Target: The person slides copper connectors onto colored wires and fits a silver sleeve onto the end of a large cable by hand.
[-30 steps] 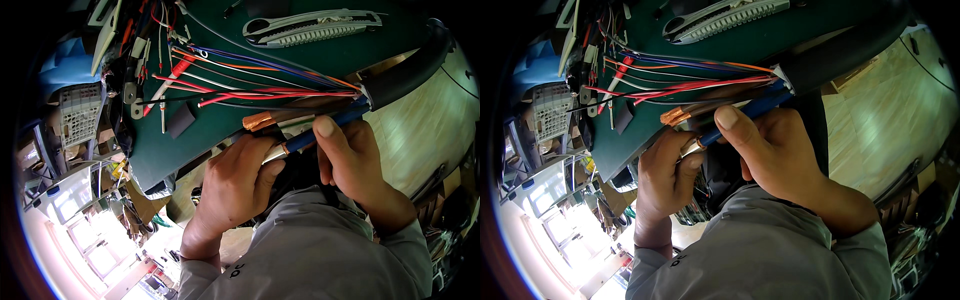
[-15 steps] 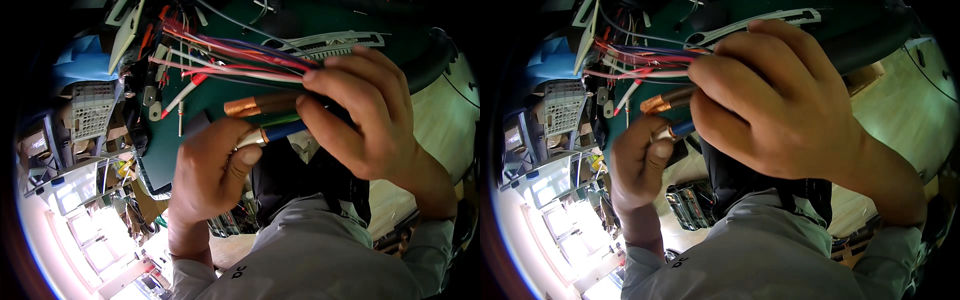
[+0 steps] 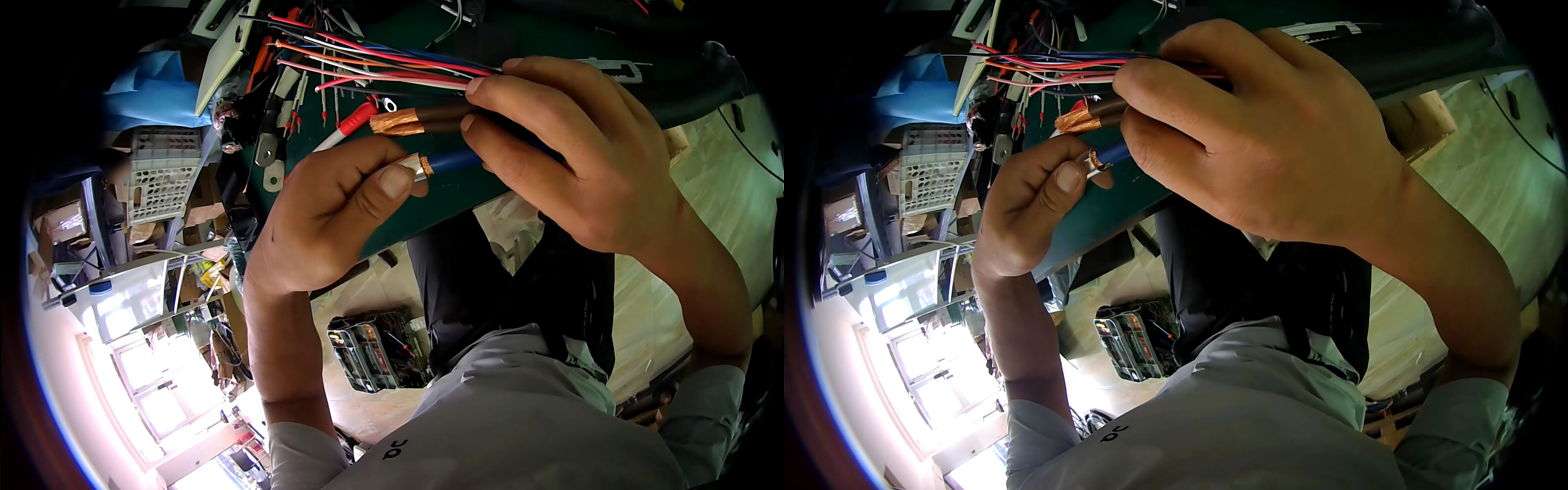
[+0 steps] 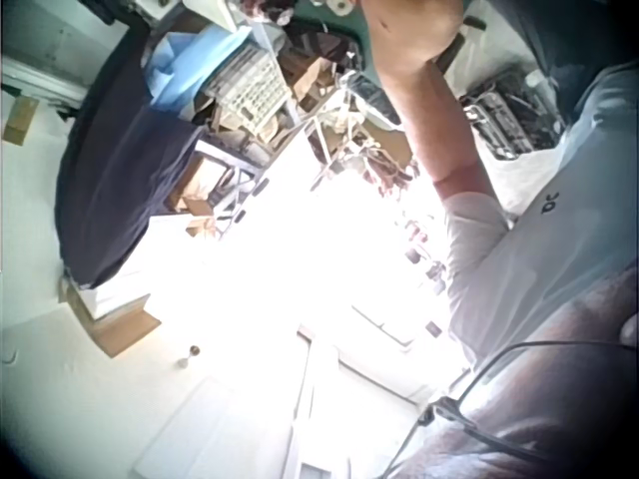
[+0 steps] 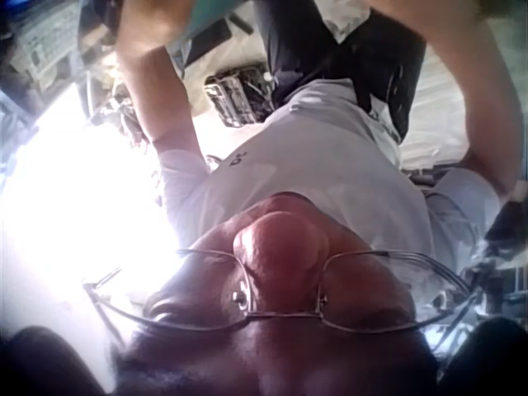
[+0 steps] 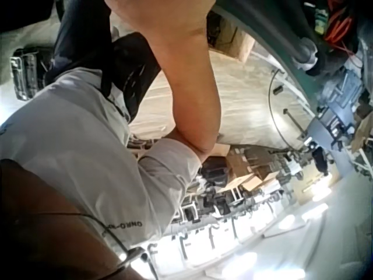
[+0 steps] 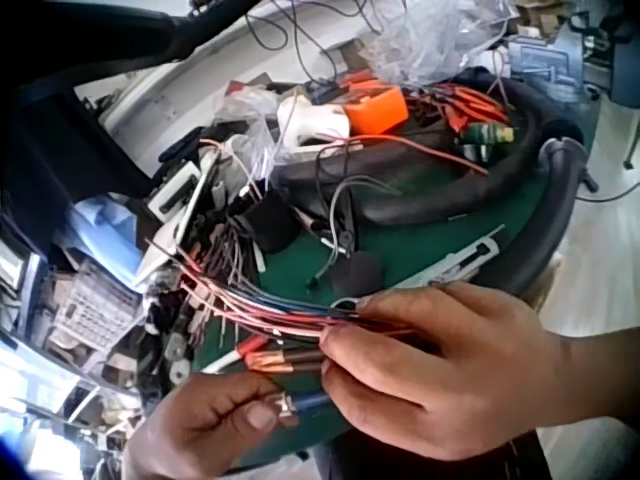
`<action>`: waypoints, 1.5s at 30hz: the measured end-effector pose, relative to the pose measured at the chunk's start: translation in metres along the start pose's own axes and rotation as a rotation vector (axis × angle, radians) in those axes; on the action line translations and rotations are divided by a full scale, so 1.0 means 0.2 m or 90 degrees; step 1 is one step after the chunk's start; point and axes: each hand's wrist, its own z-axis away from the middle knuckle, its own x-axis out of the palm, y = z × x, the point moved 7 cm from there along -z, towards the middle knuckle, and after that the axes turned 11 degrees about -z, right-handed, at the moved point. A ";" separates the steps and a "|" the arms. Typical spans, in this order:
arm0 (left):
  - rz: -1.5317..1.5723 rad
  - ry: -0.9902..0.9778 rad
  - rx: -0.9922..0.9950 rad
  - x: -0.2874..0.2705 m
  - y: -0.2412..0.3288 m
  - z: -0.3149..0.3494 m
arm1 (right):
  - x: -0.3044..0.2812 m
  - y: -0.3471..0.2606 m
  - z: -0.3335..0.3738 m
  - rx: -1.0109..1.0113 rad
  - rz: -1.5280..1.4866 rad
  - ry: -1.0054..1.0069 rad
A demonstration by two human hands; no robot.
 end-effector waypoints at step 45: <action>-0.361 0.345 0.192 0.16 0.02 0.07 | 0.07 -0.09 0.15 -0.067 -0.005 0.020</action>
